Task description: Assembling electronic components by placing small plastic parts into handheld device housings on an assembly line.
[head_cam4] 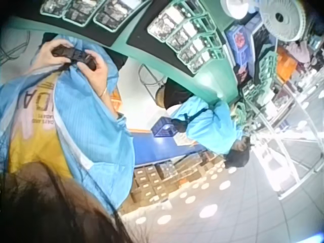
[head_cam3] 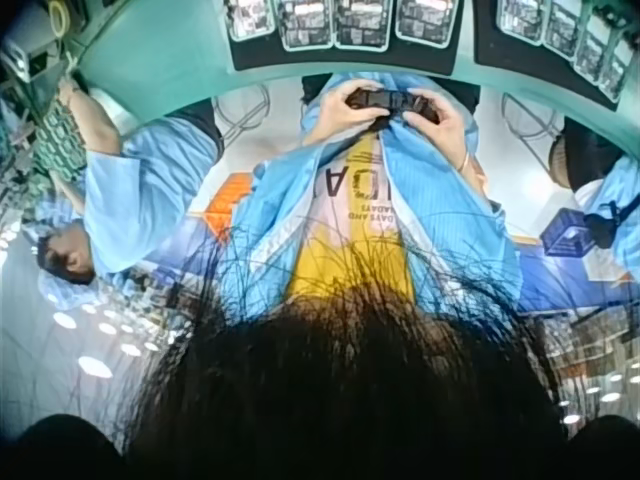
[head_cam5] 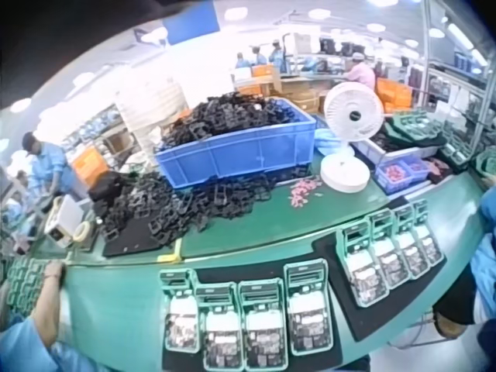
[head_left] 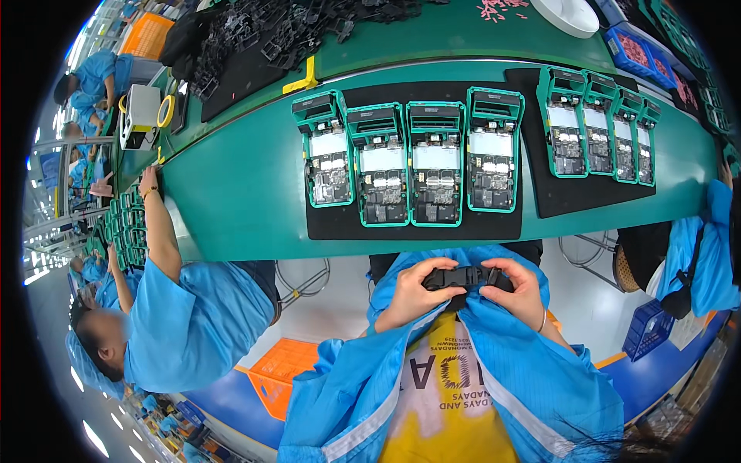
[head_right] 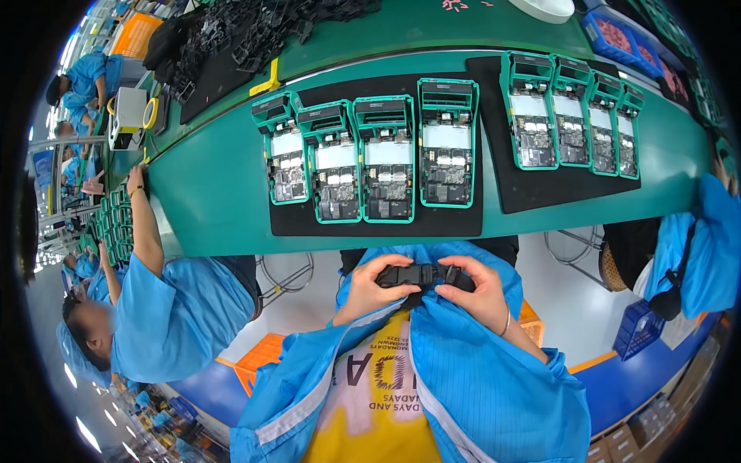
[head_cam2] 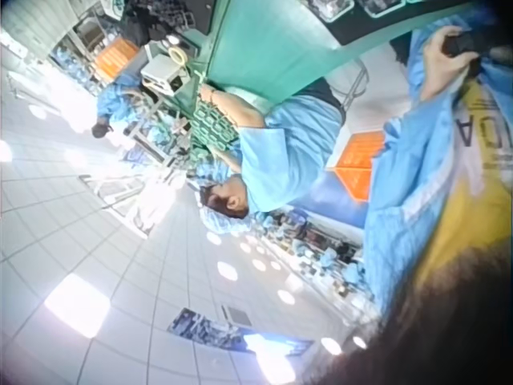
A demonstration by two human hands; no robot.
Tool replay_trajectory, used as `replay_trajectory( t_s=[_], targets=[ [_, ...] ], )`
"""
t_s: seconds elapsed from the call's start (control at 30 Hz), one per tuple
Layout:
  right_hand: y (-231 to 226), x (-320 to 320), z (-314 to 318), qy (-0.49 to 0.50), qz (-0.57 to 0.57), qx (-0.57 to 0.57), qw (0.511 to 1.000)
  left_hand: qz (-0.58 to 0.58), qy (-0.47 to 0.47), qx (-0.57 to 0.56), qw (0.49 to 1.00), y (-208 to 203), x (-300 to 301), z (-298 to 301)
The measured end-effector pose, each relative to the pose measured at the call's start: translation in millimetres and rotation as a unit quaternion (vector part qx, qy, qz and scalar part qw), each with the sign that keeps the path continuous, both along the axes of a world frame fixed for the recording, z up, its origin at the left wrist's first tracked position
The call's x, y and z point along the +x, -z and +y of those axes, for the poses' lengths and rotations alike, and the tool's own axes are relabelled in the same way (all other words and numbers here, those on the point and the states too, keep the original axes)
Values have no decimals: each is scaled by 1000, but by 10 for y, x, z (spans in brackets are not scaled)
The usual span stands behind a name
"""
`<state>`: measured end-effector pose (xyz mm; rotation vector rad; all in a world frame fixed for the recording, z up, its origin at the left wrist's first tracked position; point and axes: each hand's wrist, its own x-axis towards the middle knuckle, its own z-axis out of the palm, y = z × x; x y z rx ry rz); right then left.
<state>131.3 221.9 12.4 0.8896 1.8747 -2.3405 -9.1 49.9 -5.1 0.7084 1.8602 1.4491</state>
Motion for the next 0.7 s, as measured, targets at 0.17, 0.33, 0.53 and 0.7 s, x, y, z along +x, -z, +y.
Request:
replay_trajectory(
  t_s=[0.17, 0.33, 0.53, 0.7],
  targets=[
    [72, 34, -17, 8, -14, 16, 1000, -45, -2, -8, 999, 24, 21, -26],
    [63, 15, -14, 3, -14, 10, 1000, -92, -2, -7, 996, 59, 41, -25],
    [60, 43, -8, 9, -64, -57, 996, -96, 4, 24, 995, 99, 68, -15],
    [90, 46, -13, 30, -92, -109, 989, -105, 14, 6, 994, 133, 63, -30]
  ],
)
